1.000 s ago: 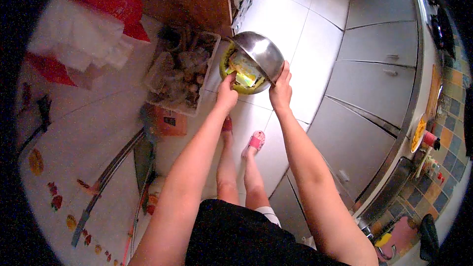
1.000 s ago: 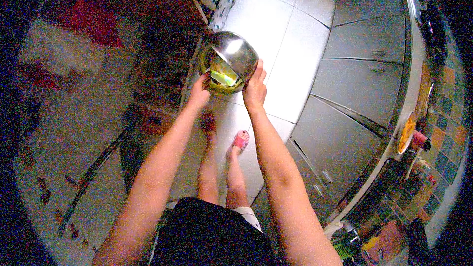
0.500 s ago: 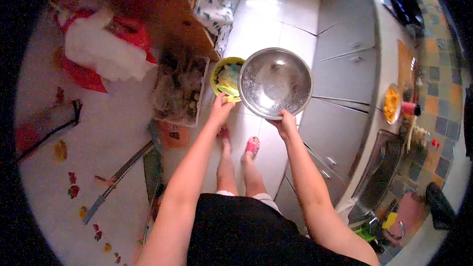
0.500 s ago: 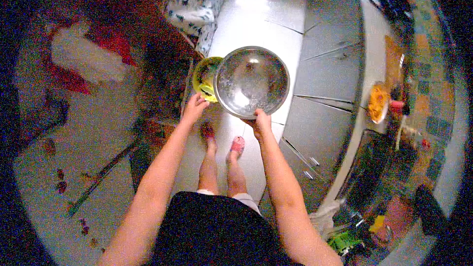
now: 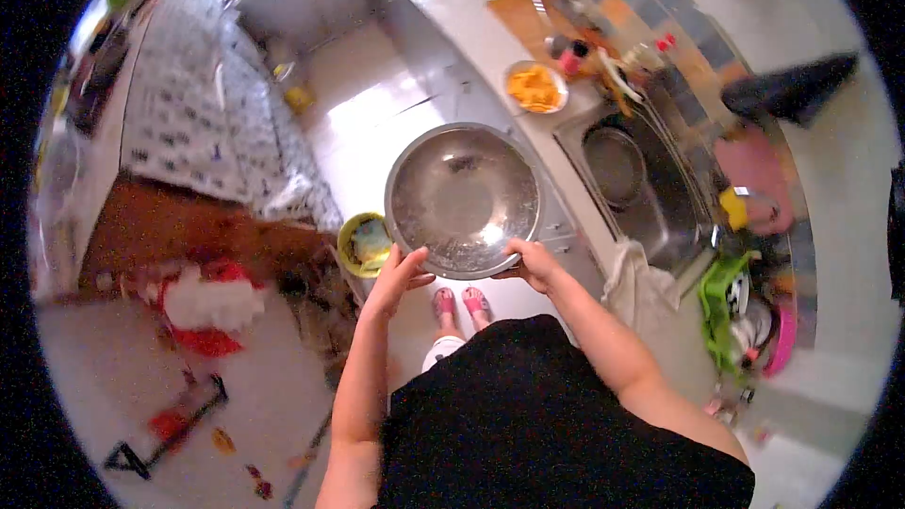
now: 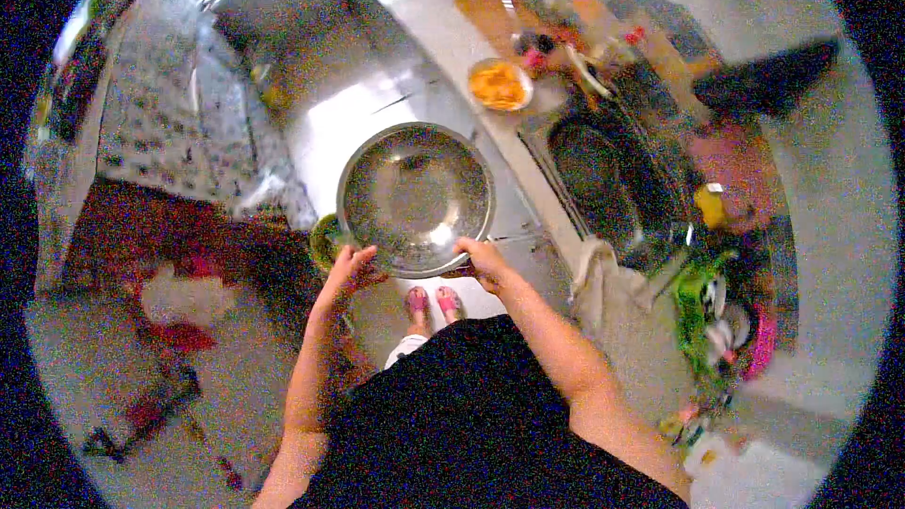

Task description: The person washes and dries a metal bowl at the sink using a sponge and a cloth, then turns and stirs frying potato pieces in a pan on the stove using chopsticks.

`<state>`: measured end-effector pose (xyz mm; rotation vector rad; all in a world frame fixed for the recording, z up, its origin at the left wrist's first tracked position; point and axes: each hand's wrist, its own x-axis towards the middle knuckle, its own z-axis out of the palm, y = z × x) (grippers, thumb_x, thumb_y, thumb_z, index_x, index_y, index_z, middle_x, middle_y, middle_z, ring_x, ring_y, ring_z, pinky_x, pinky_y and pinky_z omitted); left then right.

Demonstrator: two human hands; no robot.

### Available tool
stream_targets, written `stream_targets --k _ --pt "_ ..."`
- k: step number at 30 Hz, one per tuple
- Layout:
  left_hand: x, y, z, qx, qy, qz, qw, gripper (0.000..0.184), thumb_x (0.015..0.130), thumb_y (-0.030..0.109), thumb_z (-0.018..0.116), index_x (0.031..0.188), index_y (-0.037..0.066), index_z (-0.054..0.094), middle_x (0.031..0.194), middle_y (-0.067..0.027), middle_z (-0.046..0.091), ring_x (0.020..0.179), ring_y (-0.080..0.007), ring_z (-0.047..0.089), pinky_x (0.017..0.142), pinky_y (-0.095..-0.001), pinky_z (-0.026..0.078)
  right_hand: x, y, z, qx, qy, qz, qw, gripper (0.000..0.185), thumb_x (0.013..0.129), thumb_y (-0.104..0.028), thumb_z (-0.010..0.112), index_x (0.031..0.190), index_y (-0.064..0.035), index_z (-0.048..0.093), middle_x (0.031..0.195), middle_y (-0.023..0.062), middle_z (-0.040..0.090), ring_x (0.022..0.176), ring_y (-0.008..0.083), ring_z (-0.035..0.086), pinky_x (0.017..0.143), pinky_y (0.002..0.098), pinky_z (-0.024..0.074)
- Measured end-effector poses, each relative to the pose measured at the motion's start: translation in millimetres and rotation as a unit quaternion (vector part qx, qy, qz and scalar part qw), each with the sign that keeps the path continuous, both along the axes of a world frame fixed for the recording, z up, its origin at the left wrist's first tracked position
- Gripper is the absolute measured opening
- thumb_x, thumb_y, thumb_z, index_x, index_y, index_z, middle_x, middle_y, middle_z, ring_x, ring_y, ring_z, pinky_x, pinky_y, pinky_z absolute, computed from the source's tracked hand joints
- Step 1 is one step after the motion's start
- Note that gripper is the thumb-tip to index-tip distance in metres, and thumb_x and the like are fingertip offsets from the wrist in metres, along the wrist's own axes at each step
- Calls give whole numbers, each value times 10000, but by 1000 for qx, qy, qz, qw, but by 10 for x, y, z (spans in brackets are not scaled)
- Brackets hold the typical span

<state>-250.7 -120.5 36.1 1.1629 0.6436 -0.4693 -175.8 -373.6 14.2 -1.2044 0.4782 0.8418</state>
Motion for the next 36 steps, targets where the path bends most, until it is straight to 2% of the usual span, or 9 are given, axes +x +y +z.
stream_targets --k 4,8,11,14,24,25,28,31,36 --pt "79 -122 342 -15 -23 -83 996 450 845 207 535 1198 -29 388 1081 -148 548 869 -226 609 792 -338 524 -283 -160 343 -9 8 -10 1000 245 785 -162 551 912 47 531 860 149 602 742 265 633 697 430 562" --pt "332 -622 411 28 -2 -72 997 352 780 187 578 1073 -2 524 929 -101 598 792 -213 597 636 -329 520 -316 -578 329 -47 -58 -71 995 359 827 -331 572 961 1 537 857 111 608 722 216 630 653 369 557" --pt "514 -931 335 -3 -40 -50 998 309 768 142 552 1034 -11 520 929 -108 588 773 -213 595 631 -331 517 -272 -856 507 -54 -106 -141 983 498 834 -510 534 1044 -59 522 871 84 598 767 185 621 610 331 534" --pt "782 -1210 174 19 -41 -75 996 263 759 112 527 993 -8 515 925 -111 581 782 -217 597 661 -340 530 -209 -1351 402 -29 -107 -304 946 452 859 -465 512 1079 -70 502 918 77 596 825 207 625 691 321 517" --pt "1666 -2282 -337 2 1 -91 996 256 787 118 508 1002 -22 511 930 -118 586 829 -250 599 740 -366 531 327 -3017 -754 -93 -131 -446 880 266 859 -247 535 1050 -61 530 914 81 626 789 184 611 687 312 490" --pt "1735 -2390 -332 -6 6 -89 996 266 784 95 506 1015 -35 487 947 -137 576 824 -261 602 738 -372 537 426 -3157 -936 -111 -89 -442 885 273 868 -86 477 1129 -8 473 971 118 598 839 209 622 723 304 520" --pt "1912 -2604 -281 -8 9 -80 997 298 777 49 503 1048 -56 437 981 -174 555 818 -284 608 733 -385 549 718 -3440 -1417 -145 -42 -394 906 266 870 -62 463 1129 0 463 966 117 595 832 218 623 713 309 530" --pt "2049 -2699 -260 48 3 -76 996 318 785 54 508 1080 -32 428 987 -163 559 837 -277 608 717 -373 548 966 -3493 -1888 -75 1 -459 885 265 869 -73 477 1124 -3 462 956 111 593 844 220 618 716 308 530" --pt "2292 -2628 -457 124 13 -113 986 385 796 82 545 1143 -13 407 1041 -152 556 878 -265 607 723 -373 542 1310 -3463 -2810 -57 10 -415 908 309 812 -123 592 1095 -44 494 951 76 588 837 193 598 758 293 501"
